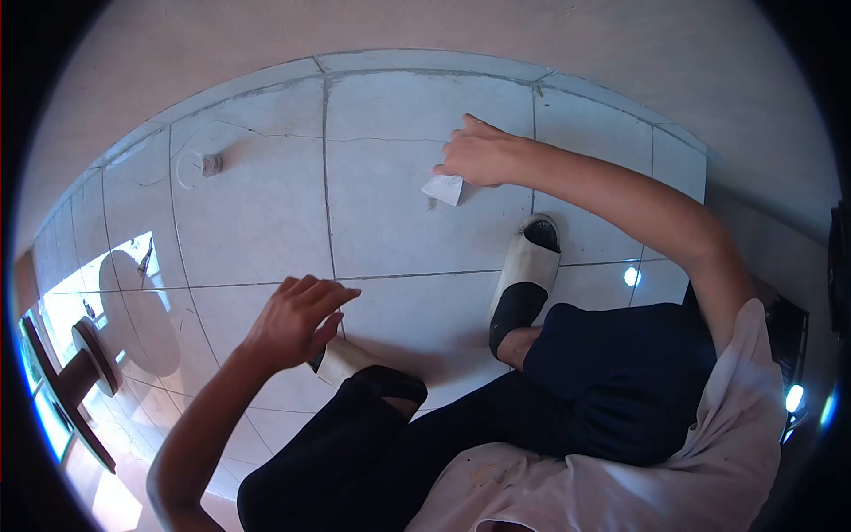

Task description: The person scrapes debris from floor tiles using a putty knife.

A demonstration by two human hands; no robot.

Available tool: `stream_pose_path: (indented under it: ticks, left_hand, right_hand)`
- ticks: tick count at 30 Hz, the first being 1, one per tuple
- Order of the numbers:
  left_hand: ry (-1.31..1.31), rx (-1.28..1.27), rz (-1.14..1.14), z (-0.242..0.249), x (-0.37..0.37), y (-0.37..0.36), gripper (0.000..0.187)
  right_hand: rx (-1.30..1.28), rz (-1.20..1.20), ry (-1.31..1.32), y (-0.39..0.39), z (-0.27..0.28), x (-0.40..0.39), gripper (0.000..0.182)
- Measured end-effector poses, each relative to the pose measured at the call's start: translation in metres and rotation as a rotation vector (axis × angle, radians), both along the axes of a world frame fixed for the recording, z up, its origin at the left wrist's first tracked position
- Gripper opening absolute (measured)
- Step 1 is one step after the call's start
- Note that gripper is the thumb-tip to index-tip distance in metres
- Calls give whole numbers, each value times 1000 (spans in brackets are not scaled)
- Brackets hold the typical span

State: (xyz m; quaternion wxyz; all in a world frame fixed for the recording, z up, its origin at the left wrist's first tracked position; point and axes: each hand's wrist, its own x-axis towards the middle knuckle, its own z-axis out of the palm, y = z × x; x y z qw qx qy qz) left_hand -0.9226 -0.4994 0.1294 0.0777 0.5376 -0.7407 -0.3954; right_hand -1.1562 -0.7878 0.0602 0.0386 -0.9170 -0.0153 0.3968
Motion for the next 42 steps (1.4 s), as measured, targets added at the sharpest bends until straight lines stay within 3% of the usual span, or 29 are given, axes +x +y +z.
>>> stream_pose_path:
  ticks: [2, 4, 9, 12, 16, 18, 21, 26, 30, 33, 37, 40, 42]
  left_hand:
    - [-20, 25, -22, -10, -7, -34, 34]
    - [-3, 23, -21, -25, -22, -63, 35]
    - [124, -102, 228, -84, -53, -85, 45]
    - [108, -63, 264, -105, -55, -67, 50]
    - [42, -44, 290, -126, -56, -51, 56]
    - [30, -56, 299, -129, -59, -52, 57]
    - [-4, -72, 255, -122, -60, -54, 61]
    - [9, -119, 246, -123, -52, -56, 64]
    - [20, -86, 232, -134, -55, -63, 63]
    - [57, -66, 241, -138, -61, -74, 62]
    - [91, -85, 291, -137, -67, -92, 60]
    - [77, -107, 317, -131, -64, -95, 59]
    - [44, -160, 315, -127, -57, -94, 58]
  right_hand:
    - [60, -339, -120, -5, 1, -43, 44]
    - [-18, -489, -142, -13, 10, -90, 51]
    - [-235, -715, -40, -10, 15, -219, 49]
    - [-213, -833, -46, 12, 0, -242, 47]
    - [-113, -780, -229, 45, -23, -211, 46]
    - [-42, -654, -466, 53, -35, -198, 51]
    - [-46, -776, -468, 45, -17, -222, 49]
    - [-308, -1071, -263, 39, -7, -357, 50]
    - [-439, -1097, -159, 70, -1, -441, 51]
    - [-349, -1109, -96, 91, 1, -447, 51]
    - [-238, -1022, -317, 99, -17, -366, 51]
    - [-237, -997, -328, 98, -3, -340, 48]
    - [-277, -1171, -321, 101, 3, -364, 47]
